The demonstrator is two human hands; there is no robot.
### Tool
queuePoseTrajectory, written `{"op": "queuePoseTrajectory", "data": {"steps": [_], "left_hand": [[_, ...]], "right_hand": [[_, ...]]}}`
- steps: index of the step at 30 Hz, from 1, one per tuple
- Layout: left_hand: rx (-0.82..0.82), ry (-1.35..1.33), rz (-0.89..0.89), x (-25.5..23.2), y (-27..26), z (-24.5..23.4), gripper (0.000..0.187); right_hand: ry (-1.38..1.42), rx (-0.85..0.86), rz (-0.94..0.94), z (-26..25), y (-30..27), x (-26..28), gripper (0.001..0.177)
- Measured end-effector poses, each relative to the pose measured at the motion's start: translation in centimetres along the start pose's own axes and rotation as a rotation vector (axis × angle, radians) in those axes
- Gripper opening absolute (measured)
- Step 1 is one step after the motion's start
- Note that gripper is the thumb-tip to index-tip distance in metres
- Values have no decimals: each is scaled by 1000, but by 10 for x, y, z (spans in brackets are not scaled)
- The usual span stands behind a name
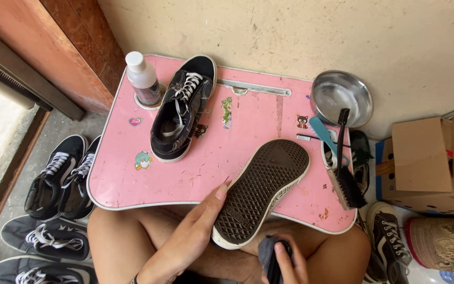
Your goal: Cleaning the sole of a black sneaker using a cloth, a brush, and cleaning solution.
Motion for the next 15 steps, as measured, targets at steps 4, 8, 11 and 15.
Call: {"op": "queuePoseTrajectory", "data": {"steps": [4, 8, 11, 15], "left_hand": [[-60, 117, 243, -32, -9, -3, 75], [-127, 529, 760, -68, -19, 4, 107], [-160, 965, 1006, -57, -7, 2, 120], [-239, 969, 1062, -41, 11, -14, 113]], "right_hand": [[-185, -69, 4, -20, -1, -37, 37], [-121, -32, -66, -12, -8, -15, 30], [-102, -19, -83, -11, -4, -8, 30], [-163, -110, -336, -38, 36, -60, 25]]}}
Point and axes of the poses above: each hand's wrist, its own y-axis towards the middle knuckle, its own z-axis out of the palm, x = y × z, the point moved 2 cm from there along y, towards the middle knuckle, and after that the axes turned 11 degrees about -x, right-handed, at the moved point
